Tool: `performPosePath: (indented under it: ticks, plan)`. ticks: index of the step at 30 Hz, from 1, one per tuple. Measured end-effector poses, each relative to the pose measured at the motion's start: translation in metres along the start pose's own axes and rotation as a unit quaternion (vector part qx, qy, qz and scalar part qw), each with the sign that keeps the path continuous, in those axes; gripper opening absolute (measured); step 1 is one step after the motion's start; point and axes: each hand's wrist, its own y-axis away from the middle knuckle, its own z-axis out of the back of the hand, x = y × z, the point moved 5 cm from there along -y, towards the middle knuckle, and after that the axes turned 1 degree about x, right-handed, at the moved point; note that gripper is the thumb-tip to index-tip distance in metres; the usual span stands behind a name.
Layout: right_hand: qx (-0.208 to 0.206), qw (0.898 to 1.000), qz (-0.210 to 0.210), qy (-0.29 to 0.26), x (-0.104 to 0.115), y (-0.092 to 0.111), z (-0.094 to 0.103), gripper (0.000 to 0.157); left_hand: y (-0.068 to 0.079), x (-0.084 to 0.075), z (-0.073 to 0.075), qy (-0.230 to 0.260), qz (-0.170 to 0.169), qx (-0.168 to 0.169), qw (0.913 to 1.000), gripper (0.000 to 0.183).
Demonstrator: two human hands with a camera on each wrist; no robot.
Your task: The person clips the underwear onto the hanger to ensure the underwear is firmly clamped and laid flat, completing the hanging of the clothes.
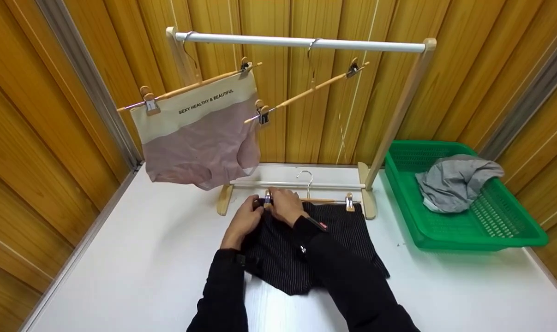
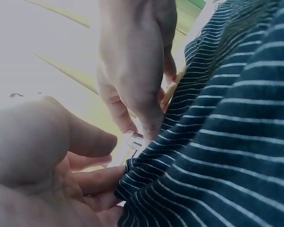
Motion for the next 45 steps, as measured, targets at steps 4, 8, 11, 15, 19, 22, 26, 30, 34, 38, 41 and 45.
performPosePath:
  ticks: [4, 8, 11, 15, 19, 22, 26, 30, 34, 38, 41, 45]
  plan:
    - [0.011, 0.999, 0.02, -0.047, -0.003, -0.002, 0.002, 0.038, -0.002, 0.003, -0.002, 0.062, 0.041, 0.004, 0.9972, 0.053]
    - [0.029, 0.991, 0.031, -0.126, -0.006, -0.003, 0.004, 0.035, -0.003, 0.005, -0.002, 0.087, 0.058, -0.005, 0.9945, 0.03]
    - [0.039, 0.981, 0.025, -0.189, -0.009, -0.004, 0.005, 0.028, -0.004, 0.004, -0.001, 0.083, 0.056, -0.009, 0.9949, 0.011]
    - [0.053, 0.964, 0.022, -0.26, -0.016, -0.004, 0.008, 0.025, -0.003, 0.003, -0.001, 0.091, 0.073, -0.003, 0.9932, 0.023]
    - [0.06, 0.946, 0.034, -0.318, -0.02, -0.005, 0.016, 0.029, -0.004, 0.004, -0.001, 0.125, 0.101, 0.002, 0.987, 0.048]
    - [0.062, 0.937, 0.037, -0.342, -0.022, -0.005, 0.022, 0.044, -0.004, 0.003, 0.0, 0.134, 0.101, -0.003, 0.9858, 0.041]
    - [0.071, 0.935, 0.038, -0.346, -0.022, -0.004, 0.029, 0.062, -0.004, 0.003, 0.003, 0.128, 0.093, -0.021, 0.9872, 0.032]
    - [0.082, 0.933, 0.048, -0.347, -0.021, -0.004, 0.033, 0.052, -0.004, 0.002, 0.004, 0.139, 0.081, -0.033, 0.9864, 0.032]
    - [0.085, 0.929, 0.055, -0.356, -0.02, -0.004, 0.04, 0.046, -0.004, -0.003, 0.004, 0.145, 0.061, -0.032, 0.987, 0.029]
    - [0.09, 0.923, 0.061, -0.369, -0.02, -0.005, 0.043, 0.045, -0.003, -0.007, 0.005, 0.133, 0.052, -0.042, 0.9889, 0.026]
    - [0.084, 0.926, 0.069, -0.361, -0.02, -0.006, 0.045, 0.041, -0.002, -0.007, 0.005, 0.134, 0.056, -0.047, 0.9882, 0.023]
    - [0.071, 0.93, 0.073, -0.353, -0.02, -0.006, 0.048, 0.037, -0.001, -0.007, 0.005, 0.139, 0.058, -0.051, 0.9873, 0.02]
